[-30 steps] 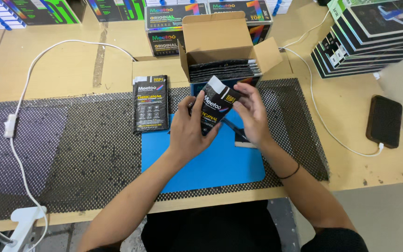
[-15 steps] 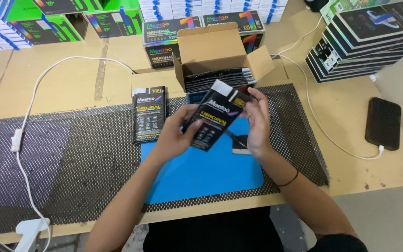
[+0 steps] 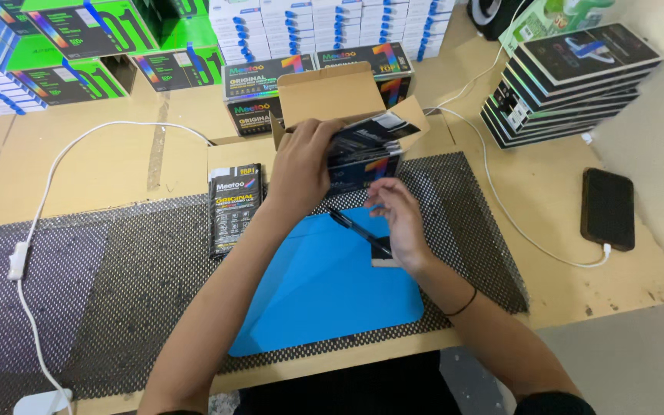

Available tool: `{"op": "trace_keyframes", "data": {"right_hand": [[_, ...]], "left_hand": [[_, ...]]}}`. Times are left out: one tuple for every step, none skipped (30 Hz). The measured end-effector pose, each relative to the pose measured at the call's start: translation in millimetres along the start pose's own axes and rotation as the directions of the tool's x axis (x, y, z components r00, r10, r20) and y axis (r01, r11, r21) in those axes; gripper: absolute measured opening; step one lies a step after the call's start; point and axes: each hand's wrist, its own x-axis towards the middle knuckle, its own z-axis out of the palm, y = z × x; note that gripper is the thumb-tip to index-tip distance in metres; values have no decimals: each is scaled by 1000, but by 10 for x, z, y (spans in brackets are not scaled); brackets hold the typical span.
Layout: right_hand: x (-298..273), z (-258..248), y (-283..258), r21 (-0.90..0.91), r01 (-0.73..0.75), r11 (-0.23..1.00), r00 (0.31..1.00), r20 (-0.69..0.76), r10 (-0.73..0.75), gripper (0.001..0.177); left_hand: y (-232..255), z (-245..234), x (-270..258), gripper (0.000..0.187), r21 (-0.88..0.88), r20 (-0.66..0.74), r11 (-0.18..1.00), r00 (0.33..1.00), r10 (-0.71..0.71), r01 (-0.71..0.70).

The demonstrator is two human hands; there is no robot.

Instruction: The person unpacks a Meetoo LCD screen from a box, inspects the ribbon cable, and writes on the back with a marker. They then place the screen into a plastic sleeve and a black pouch, seal it, and repeat the process with another screen.

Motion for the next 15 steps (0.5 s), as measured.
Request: {"op": "trace_keyframes", "data": {"right_hand": [[29, 1, -10, -2, 6, 1000, 1000, 6, -6, 25], [17, 3, 5, 7, -2, 1000, 1000, 20, 2, 25], [8, 0, 22, 15, -10, 1000, 999, 34, 10, 26], [-2, 11, 10, 17, -11, 1000, 999, 33, 10, 26], [-12, 22, -1, 0, -14, 1000, 999, 45, 14, 25], [-25, 38, -11, -19, -19, 1000, 998, 60, 20, 23], [-36, 47, -18, -20, -23, 1000, 998, 64, 24, 23], [-44, 48, -28, -25, -15, 1000, 997, 71, 17, 23], [-52, 50, -37, -30, -8, 1000, 997, 78, 10, 22], [-67, 57, -49, -32, -13, 999, 997, 79, 16, 22], [-82, 65, -62, -30, -9, 999, 997, 80, 12, 22], [-75, 74, -84, -28, 0, 1000, 997, 82, 2, 21], [-74, 49, -23, -30, 1, 1000, 997, 83, 2, 21], [-49, 39, 28, -53, 24, 998, 995, 96, -18, 19], [-23, 34, 79, -76, 47, 996, 993, 110, -38, 18]], "left_hand": [[-59, 68, 14, 34, 3, -8, 1000, 1000, 2, -1], [-111, 137, -6, 42, 64, 30, 998, 999, -13, 11], [-164, 212, -26, 50, 126, 67, 992, 997, -29, 21], [-237, 297, -59, 50, 126, 69, 992, 997, -29, 20], [-310, 381, -94, 50, 224, 122, 974, 992, -22, -6], [-384, 458, -142, 49, 321, 173, 947, 985, -26, -31], [-397, 515, -183, 49, 322, 173, 946, 984, -31, -26], [-408, 580, -212, 39, 300, 178, 954, 981, -83, 27], [-420, 647, -241, 31, 278, 184, 957, 974, -135, 80], [-351, 592, -245, 31, 277, 186, 957, 973, -140, 85], [-282, 537, -248, 24, 324, 116, 944, 988, -104, 62], [-221, 484, -226, 27, 372, 45, 927, 997, -59, 38], [-135, 418, -291, 27, 373, 43, 927, 997, -60, 40], [-64, 344, -328, 27, 407, 39, 913, 999, 6, -21], [3, 265, -366, 27, 442, 37, 893, 997, 71, -81]]}}
